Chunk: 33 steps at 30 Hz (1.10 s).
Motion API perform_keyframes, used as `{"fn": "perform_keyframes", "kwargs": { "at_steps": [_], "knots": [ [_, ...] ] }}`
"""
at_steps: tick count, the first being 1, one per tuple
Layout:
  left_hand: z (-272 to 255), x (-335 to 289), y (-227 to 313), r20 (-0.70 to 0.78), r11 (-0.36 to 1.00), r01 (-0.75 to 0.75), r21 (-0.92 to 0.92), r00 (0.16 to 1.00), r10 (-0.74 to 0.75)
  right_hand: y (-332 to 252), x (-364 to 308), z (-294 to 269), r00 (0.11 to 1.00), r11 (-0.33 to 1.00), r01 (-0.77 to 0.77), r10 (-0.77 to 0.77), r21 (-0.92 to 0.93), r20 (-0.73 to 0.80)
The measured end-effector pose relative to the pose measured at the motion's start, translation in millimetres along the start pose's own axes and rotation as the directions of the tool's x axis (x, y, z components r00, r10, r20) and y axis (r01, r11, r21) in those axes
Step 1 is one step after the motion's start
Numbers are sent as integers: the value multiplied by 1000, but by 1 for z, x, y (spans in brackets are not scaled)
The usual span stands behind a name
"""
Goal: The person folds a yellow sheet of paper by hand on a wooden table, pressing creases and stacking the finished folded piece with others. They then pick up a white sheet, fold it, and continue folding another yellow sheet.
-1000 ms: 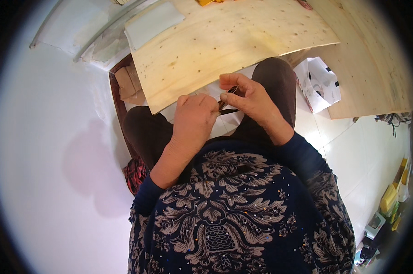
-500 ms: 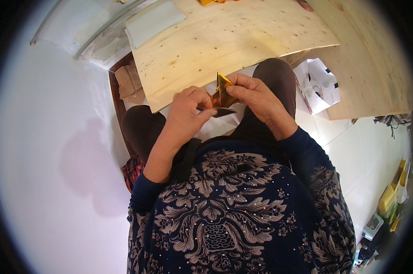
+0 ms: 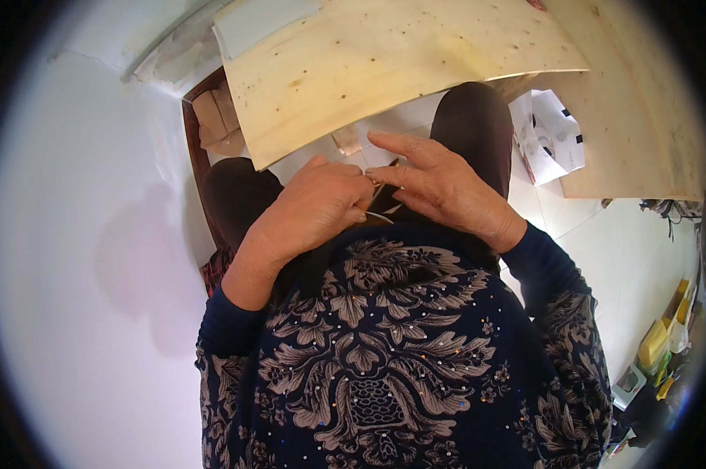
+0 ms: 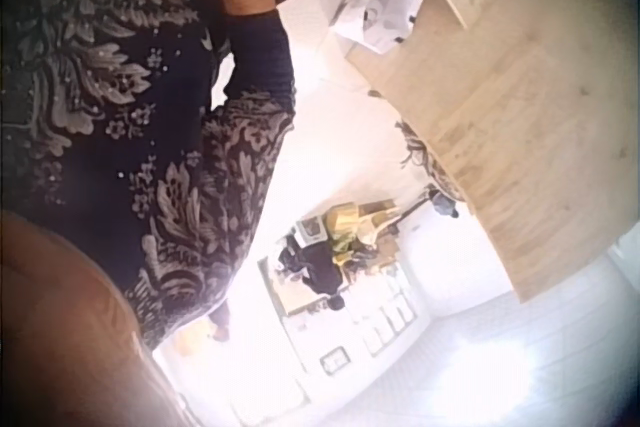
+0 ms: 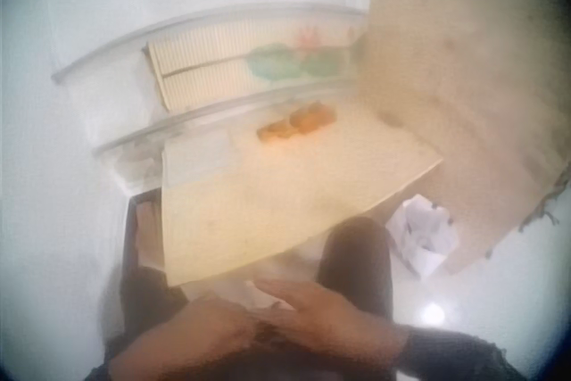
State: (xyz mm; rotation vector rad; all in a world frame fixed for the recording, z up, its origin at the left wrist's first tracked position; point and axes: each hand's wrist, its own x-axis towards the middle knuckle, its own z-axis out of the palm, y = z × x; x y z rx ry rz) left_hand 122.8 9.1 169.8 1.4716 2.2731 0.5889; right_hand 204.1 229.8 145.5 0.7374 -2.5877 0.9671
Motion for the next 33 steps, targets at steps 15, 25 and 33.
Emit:
{"fn": "perform_keyframes", "kwargs": {
  "at_steps": [15, 25, 33],
  "knots": [
    [8, -4, -10, -17, 971, 49, -234, 998, -55, -8, 0, -7, 976, 992, -83, 61, 95, 210],
    [15, 2, -11, -6, 910, 363, -201, 928, -372, 5, -1, 4, 965, 998, -26, 9, 63, 261],
    [17, 2, -11, -77, 936, 338, 98, 940, -331, 8, 20, 13, 946, 998, -2, -20, 66, 323]
  ]
}}
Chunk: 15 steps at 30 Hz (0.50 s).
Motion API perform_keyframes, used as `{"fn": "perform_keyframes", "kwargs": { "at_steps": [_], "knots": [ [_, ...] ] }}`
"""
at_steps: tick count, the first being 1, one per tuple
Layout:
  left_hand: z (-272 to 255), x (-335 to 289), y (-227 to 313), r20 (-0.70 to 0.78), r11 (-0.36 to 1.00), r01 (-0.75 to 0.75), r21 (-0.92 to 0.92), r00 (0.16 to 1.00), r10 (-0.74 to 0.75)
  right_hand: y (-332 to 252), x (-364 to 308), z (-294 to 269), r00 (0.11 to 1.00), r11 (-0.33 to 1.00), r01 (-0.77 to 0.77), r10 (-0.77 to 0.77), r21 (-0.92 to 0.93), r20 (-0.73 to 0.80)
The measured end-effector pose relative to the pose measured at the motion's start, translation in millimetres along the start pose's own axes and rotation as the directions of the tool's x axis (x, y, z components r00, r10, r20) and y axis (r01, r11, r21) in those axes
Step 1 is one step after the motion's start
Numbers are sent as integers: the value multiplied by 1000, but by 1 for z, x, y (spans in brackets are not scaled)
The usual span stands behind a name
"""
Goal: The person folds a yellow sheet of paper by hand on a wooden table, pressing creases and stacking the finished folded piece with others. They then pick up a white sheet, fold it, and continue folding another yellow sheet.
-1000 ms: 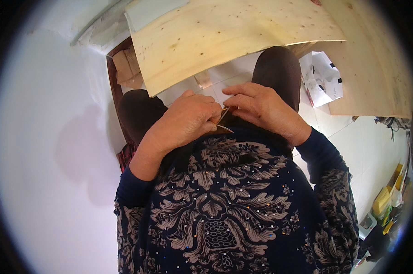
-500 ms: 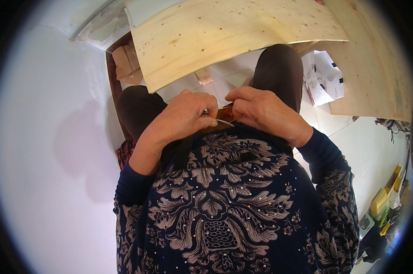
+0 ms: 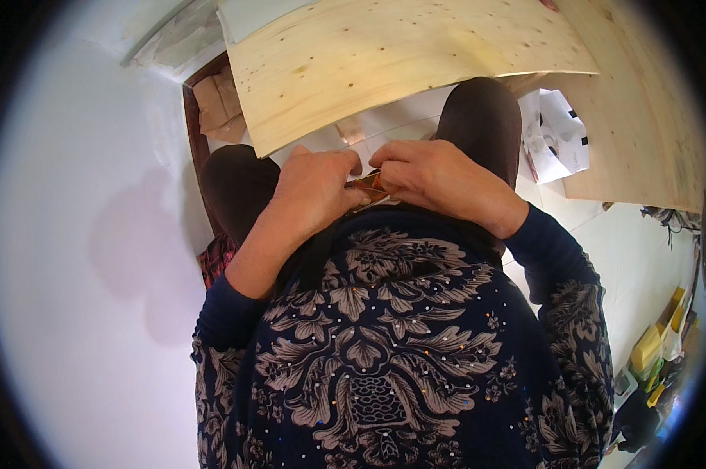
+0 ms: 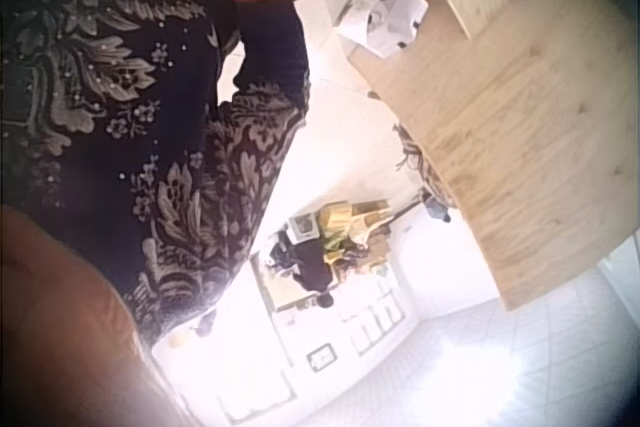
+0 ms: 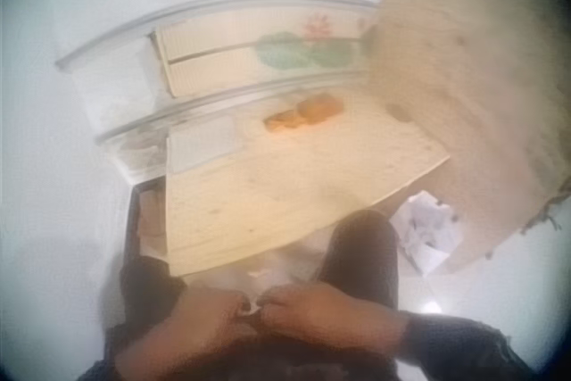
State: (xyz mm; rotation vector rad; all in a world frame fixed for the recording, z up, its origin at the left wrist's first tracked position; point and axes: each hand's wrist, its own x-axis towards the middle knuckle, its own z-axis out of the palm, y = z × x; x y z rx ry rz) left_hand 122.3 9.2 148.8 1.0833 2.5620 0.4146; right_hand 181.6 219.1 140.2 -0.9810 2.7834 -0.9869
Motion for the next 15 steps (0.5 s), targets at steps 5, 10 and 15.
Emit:
{"fn": "perform_keyframes", "kwargs": {
  "at_steps": [5, 10, 15],
  "knots": [
    [-7, 5, -12, 79, 910, 157, -383, 987, -137, 1, 11, -6, 925, 986, -15, 77, 168, -371],
    [-3, 9, -15, -124, 330, -13, -944, 940, -318, 8, 5, -14, 731, 470, -251, 665, 846, -152],
    [14, 22, -4, -273, 250, -190, -950, 893, -358, 0, 13, 9, 824, 399, -48, 535, 916, -189]
  ]
}}
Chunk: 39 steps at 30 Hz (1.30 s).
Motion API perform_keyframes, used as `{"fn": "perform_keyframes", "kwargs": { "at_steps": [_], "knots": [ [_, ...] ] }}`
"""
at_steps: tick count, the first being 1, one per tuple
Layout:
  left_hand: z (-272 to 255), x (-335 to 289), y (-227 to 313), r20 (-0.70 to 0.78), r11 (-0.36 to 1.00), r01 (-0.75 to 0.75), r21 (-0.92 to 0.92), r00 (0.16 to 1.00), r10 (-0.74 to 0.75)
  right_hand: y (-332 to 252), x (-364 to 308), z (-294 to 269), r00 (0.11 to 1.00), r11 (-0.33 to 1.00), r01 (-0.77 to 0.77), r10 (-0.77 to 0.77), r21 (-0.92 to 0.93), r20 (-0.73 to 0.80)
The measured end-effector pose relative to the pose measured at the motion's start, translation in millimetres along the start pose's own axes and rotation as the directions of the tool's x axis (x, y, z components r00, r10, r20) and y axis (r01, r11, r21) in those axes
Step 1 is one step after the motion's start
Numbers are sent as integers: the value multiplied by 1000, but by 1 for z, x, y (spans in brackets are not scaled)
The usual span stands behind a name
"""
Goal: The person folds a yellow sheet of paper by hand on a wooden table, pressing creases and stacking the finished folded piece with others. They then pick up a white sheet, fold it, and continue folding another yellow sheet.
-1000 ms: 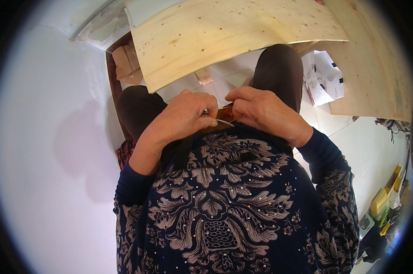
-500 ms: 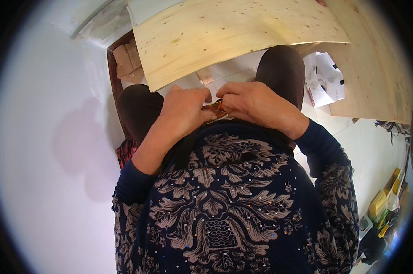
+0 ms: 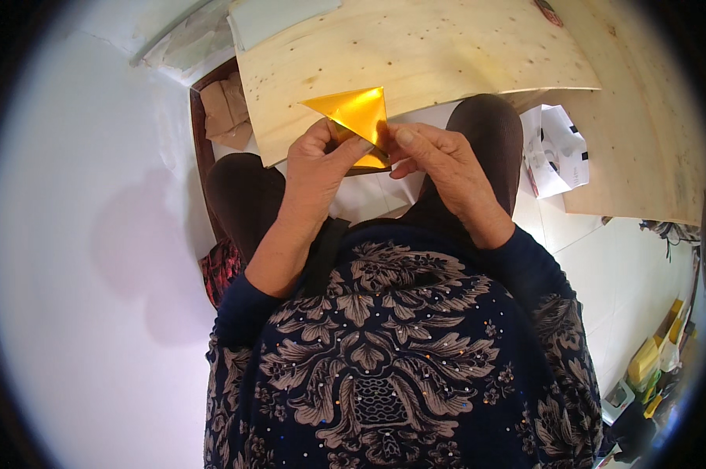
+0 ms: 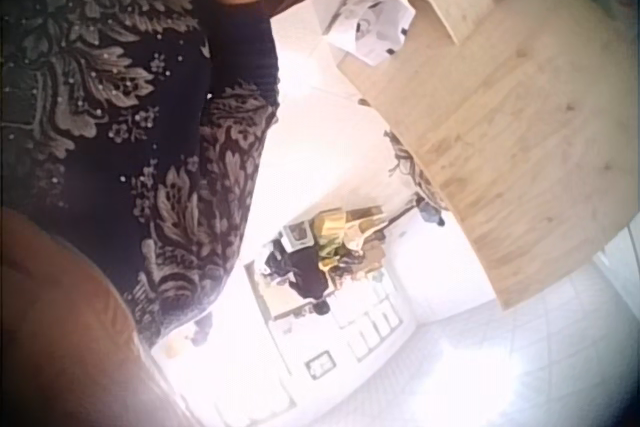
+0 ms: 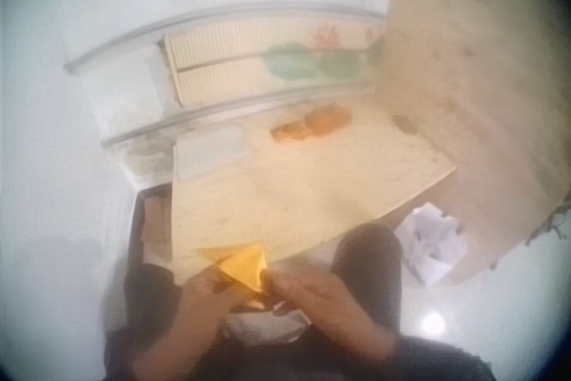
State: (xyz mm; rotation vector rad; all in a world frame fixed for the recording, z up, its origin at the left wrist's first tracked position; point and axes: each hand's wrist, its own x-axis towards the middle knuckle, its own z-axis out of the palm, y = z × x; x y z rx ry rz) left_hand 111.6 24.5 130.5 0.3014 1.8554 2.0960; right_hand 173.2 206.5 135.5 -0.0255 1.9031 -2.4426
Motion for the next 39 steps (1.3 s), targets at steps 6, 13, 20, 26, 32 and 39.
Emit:
{"fn": "perform_keyframes", "kwargs": {
  "at_steps": [6, 13, 20, 26, 32, 39],
  "knots": [
    [-2, 1, 6, 53, 998, 58, -4, 997, -58, 7, 9, 5, 989, 989, -107, 117, 98, -96],
    [-20, -6, 9, 103, 986, 153, 71, 982, -159, 9, 10, 4, 980, 995, -95, 99, 27, -171],
    [-17, -7, 8, 33, 967, 116, 226, 991, -127, 3, 8, 9, 989, 994, -102, 104, 24, -109],
    [-13, -9, 8, 77, 990, 41, 133, 996, -51, 5, 12, 11, 989, 994, -108, 106, -8, -107],
    [-21, -5, 4, 150, 959, 103, 263, 978, -146, 9, 10, 20, 991, 997, 11, -21, -76, -133],
    [-18, -9, 13, 112, 999, 42, 14, 993, -43, 7, 23, 9, 969, 989, -112, 131, 99, -208]
  ]
}}
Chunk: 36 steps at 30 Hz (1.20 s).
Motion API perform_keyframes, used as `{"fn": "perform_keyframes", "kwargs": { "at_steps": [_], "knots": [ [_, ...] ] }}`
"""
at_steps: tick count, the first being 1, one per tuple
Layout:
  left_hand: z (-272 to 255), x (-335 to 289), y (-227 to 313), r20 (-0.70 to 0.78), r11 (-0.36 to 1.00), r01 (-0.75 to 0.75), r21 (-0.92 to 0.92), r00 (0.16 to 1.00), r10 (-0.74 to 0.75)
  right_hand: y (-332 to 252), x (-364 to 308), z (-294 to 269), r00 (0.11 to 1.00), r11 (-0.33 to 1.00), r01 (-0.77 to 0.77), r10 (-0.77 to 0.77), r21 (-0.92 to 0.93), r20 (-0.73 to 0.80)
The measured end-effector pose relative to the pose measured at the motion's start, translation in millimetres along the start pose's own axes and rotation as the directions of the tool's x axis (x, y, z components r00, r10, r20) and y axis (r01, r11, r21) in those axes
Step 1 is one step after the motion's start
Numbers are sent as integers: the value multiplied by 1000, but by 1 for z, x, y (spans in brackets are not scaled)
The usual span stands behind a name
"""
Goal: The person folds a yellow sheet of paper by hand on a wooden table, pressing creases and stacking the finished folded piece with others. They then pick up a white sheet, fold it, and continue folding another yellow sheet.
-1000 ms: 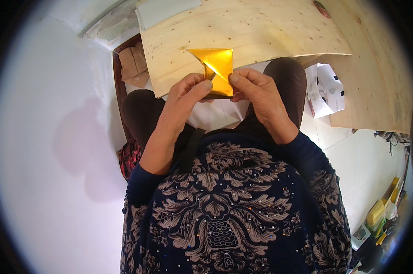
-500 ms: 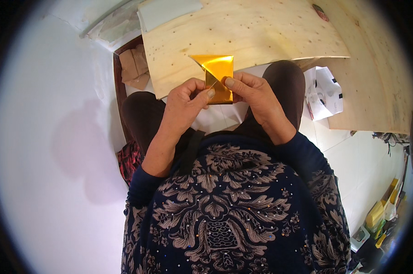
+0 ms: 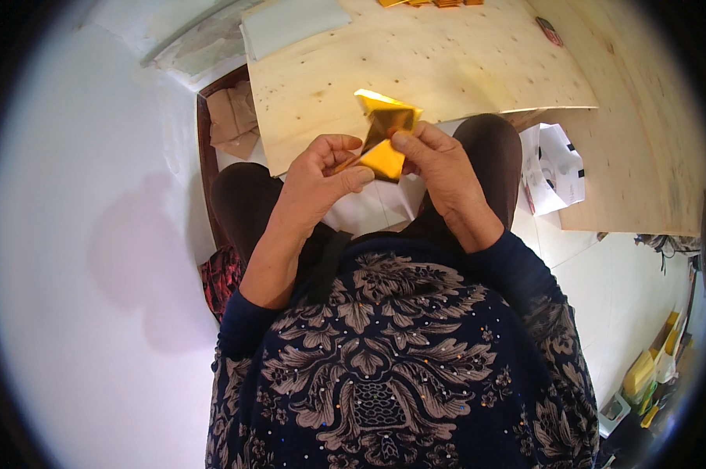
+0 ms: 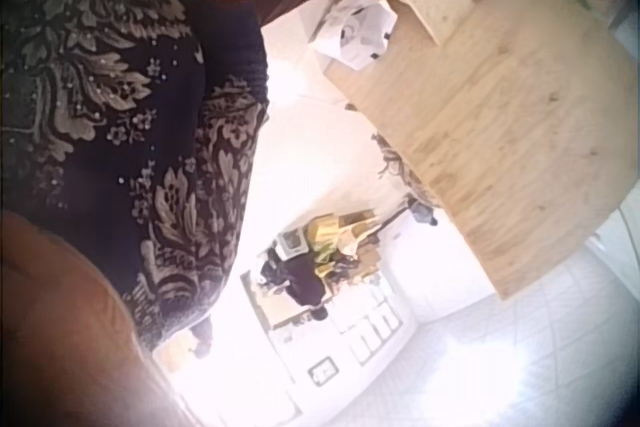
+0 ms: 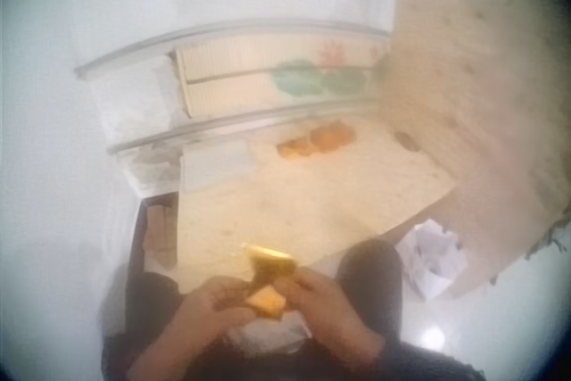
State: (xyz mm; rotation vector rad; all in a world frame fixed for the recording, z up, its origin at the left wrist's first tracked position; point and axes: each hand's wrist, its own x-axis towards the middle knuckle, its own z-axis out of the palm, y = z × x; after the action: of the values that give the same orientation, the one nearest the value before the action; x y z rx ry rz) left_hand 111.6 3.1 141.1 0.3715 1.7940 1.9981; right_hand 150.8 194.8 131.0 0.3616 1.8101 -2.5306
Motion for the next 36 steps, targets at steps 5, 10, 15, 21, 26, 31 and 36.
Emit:
{"fn": "perform_keyframes", "kwargs": {
  "at_steps": [5, 10, 15, 21, 26, 31, 36],
  "knots": [
    [7, 4, -11, -107, 998, 3, -69, 994, -10, 15, 9, 12, 992, 935, 42, 4, 351, -130],
    [-10, 24, -23, -277, 998, -14, -63, 961, -4, 37, 17, 20, 993, 953, -80, 103, 294, -63],
    [-38, 39, -31, -227, 994, 103, 26, 969, -95, 58, 33, 17, 966, 920, -243, 258, 306, -6],
    [-59, 64, -43, -233, 986, 167, -25, 958, -168, 73, 61, 11, 950, 873, -296, 312, 387, 23],
    [-76, 88, -60, -273, 978, 207, 35, 943, -190, 85, 85, 15, 928, 864, -348, 373, 365, 3],
    [-94, 127, -84, -413, 912, 329, 244, 886, -209, 85, 96, 26, 876, 831, -456, 483, 320, -6],
    [-104, 144, -91, -442, 547, 375, 748, 897, -10, 76, 99, 29, 951, 623, 310, -199, -718, 237]
  ]
}}
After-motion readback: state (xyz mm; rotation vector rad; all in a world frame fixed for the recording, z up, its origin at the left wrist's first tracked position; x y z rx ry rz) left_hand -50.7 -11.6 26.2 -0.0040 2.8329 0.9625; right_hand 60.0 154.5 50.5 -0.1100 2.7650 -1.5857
